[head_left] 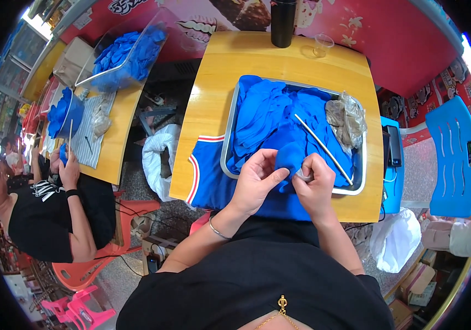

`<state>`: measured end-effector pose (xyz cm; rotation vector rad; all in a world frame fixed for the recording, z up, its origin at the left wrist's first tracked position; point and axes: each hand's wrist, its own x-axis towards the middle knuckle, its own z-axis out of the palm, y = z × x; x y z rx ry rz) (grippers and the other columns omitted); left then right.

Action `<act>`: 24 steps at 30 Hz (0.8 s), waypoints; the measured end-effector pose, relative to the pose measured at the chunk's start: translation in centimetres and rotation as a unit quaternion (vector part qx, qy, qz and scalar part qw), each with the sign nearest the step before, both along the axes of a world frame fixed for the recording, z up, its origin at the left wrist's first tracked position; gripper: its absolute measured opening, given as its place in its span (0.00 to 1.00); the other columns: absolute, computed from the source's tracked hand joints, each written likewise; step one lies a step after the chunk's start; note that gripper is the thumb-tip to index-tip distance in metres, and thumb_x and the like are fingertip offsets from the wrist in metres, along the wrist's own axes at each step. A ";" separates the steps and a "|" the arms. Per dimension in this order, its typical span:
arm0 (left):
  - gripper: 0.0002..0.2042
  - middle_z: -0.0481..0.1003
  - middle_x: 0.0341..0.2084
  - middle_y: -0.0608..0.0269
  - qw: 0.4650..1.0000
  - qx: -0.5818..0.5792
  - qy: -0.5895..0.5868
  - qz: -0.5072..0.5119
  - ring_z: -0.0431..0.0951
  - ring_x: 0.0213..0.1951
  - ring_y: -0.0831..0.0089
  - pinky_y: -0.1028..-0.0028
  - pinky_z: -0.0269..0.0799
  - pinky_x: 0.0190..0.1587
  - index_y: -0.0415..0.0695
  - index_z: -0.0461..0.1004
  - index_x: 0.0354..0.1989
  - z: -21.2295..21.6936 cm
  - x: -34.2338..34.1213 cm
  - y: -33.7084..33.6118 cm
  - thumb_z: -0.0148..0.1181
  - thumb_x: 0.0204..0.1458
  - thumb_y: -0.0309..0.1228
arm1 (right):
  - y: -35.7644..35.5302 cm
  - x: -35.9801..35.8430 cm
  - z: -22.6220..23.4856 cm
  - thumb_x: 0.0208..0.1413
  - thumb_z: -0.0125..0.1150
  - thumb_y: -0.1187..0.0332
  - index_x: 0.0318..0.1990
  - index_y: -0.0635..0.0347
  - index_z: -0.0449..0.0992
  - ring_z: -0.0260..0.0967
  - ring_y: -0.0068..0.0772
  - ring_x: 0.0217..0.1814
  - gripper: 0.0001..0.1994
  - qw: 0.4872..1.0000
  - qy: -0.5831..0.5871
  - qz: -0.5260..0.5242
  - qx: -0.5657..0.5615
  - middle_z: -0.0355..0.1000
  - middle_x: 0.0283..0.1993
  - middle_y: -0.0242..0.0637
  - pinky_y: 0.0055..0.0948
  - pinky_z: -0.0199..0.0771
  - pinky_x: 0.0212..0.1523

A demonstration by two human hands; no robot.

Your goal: Manually assembling and finishing small fabric components for jerseys using a manipulation stick.

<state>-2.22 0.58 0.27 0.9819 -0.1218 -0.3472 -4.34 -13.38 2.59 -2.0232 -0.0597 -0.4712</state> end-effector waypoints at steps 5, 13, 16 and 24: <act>0.15 0.71 0.35 0.67 1.000 0.000 -0.008 -0.010 0.71 0.37 0.83 0.83 0.68 0.41 0.39 0.67 0.44 0.1 0.2 -0.1 0.61 0.49 0.23 | 0.1 0.4 -0.9 0.35 0.57 0.80 0.19 0.61 0.57 0.55 0.28 0.18 0.12 1.000 -0.002 -0.006 0.007 0.57 0.18 0.36 0.26 0.55 0.20; 0.18 0.70 0.36 0.67 0.998 0.003 -0.066 -0.001 0.71 0.38 0.82 0.83 0.68 0.40 0.41 0.64 0.46 0.2 0.0 0.4 0.62 0.46 0.20 | 1.3 1.1 0.0 0.43 0.56 0.80 0.31 0.64 0.65 0.64 0.19 0.28 0.07 0.971 0.035 0.024 0.237 0.67 0.26 0.32 0.22 0.65 0.29; 0.19 0.70 0.37 0.66 0.997 0.023 -0.065 -0.038 0.70 0.40 0.81 0.81 0.68 0.42 0.41 0.64 0.47 0.7 0.2 0.9 0.62 0.46 0.20 | 0.5 0.7 -0.5 0.45 0.56 0.78 0.35 0.64 0.68 0.67 0.20 0.34 0.08 0.976 0.062 0.080 0.192 0.69 0.31 0.35 0.22 0.67 0.34; 0.13 0.72 0.35 0.67 0.997 0.049 -0.041 -0.049 0.71 0.37 0.83 0.83 0.68 0.40 0.39 0.70 0.43 1.3 1.5 2.3 0.61 0.50 0.28 | 0.2 0.6 -0.3 0.41 0.56 0.79 0.40 0.65 0.69 0.69 0.33 0.36 0.15 0.991 0.043 0.128 0.024 0.68 0.35 0.40 0.27 0.68 0.37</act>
